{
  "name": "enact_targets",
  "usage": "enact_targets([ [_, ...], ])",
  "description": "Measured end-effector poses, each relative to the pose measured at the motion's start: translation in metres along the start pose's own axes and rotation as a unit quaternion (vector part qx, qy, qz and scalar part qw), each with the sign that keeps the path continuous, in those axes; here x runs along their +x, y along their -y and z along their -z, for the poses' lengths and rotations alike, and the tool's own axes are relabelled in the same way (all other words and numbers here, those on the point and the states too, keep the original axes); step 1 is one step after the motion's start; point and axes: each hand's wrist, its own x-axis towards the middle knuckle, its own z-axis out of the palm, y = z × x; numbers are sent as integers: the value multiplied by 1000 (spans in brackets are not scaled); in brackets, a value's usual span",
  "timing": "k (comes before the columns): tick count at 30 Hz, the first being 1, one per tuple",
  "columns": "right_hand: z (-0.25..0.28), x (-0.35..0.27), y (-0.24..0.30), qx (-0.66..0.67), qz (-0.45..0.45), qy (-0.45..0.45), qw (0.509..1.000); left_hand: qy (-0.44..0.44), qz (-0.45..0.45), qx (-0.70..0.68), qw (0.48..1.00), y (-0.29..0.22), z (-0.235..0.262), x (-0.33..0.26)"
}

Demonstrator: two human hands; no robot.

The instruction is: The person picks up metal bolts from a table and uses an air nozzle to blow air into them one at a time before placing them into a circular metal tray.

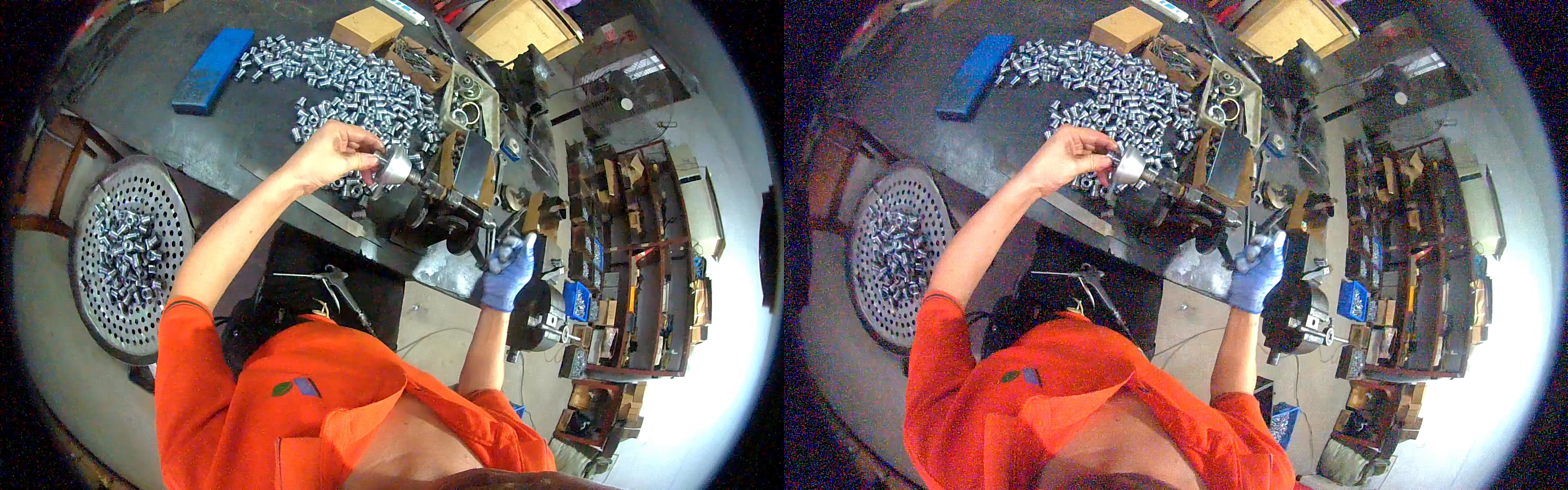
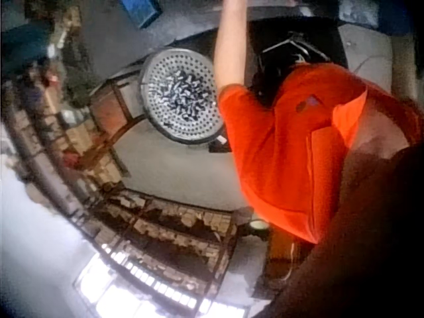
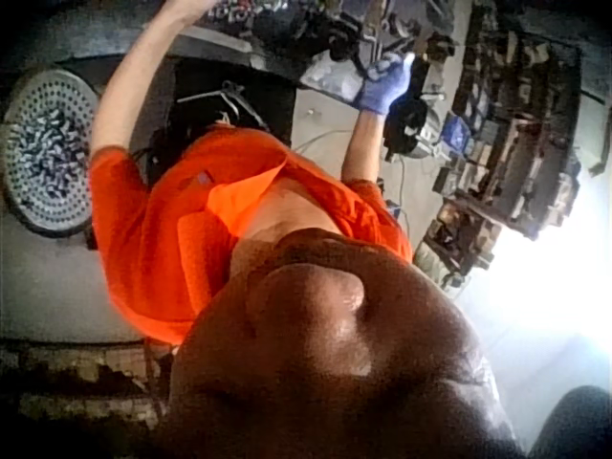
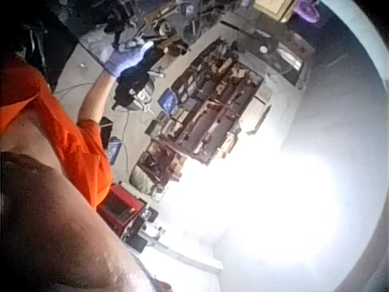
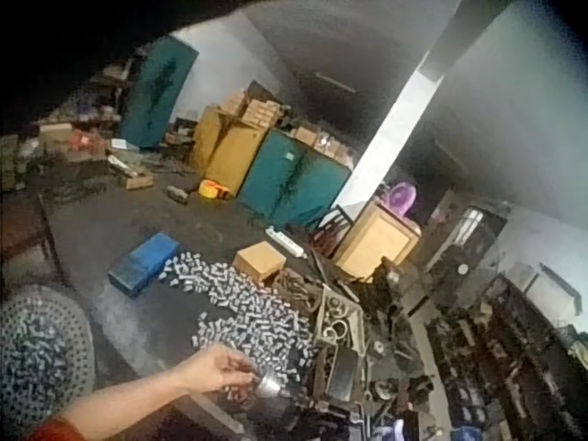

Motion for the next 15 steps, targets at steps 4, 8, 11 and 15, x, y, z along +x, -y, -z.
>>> enact_targets([
  [4, -26, 38, 13, -4, 5, 17, 1000, -8, -41, 1, 999, 8, 1, -2],
  [8, -21, 92, -6, 39, -18, 66, 997, -13, -48, -13, 999, 11, -2, -4],
  [11, -14, 115, -39, -27, -30, 13, 999, -36, -51, 6, 998, 15, -3, -2],
  [15, 24, 116, -82, -34, -70, -16, 997, -15, -40, -4, 999, 13, 0, 0],
])
